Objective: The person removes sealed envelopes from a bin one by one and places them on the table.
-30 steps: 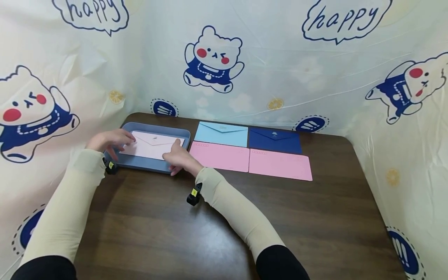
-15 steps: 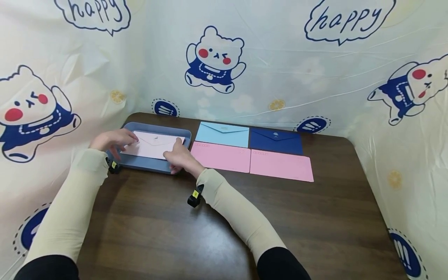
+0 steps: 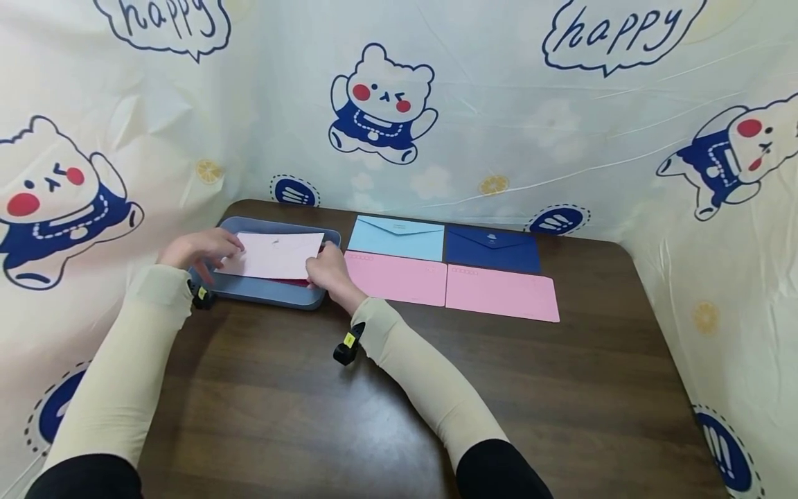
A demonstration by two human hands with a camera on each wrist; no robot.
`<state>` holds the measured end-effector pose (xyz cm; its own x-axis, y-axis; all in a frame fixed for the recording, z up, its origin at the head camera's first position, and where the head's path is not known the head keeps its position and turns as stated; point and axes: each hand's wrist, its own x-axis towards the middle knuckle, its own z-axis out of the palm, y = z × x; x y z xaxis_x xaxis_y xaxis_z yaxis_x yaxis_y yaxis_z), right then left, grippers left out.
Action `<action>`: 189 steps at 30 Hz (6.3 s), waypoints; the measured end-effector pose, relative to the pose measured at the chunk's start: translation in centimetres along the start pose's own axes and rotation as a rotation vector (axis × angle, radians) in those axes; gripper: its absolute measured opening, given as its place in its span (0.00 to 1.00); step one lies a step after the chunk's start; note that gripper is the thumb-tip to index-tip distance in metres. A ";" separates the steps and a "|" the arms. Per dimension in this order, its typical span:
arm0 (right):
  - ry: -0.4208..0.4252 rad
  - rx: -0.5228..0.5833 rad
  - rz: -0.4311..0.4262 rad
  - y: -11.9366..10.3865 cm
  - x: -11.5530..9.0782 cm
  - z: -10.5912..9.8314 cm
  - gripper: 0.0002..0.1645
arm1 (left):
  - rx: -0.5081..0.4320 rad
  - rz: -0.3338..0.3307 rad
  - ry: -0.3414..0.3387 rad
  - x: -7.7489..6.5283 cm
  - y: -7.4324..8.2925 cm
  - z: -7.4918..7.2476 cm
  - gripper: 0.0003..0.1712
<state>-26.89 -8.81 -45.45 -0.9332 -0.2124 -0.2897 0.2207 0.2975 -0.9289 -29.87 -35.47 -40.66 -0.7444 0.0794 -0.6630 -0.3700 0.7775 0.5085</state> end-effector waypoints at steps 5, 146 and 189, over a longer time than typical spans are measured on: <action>-0.023 0.006 -0.022 0.1 0.3 -0.1 0.29 | -0.009 0.004 0.015 -0.1 0.0 0.2 0.30; 0.063 0.101 -0.018 3.3 -1.7 -4.2 0.11 | 0.088 0.185 0.242 -4.1 1.0 5.0 0.37; 0.080 0.174 -0.026 6.4 -3.8 -9.0 0.08 | 0.264 0.443 0.586 -4.9 6.4 17.4 0.10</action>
<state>-24.44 2.26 -48.22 -0.9573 -0.1415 -0.2522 0.2354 0.1255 -0.9638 -18.90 -20.02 -43.69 -0.9912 0.1324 0.0071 0.1206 0.8787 0.4619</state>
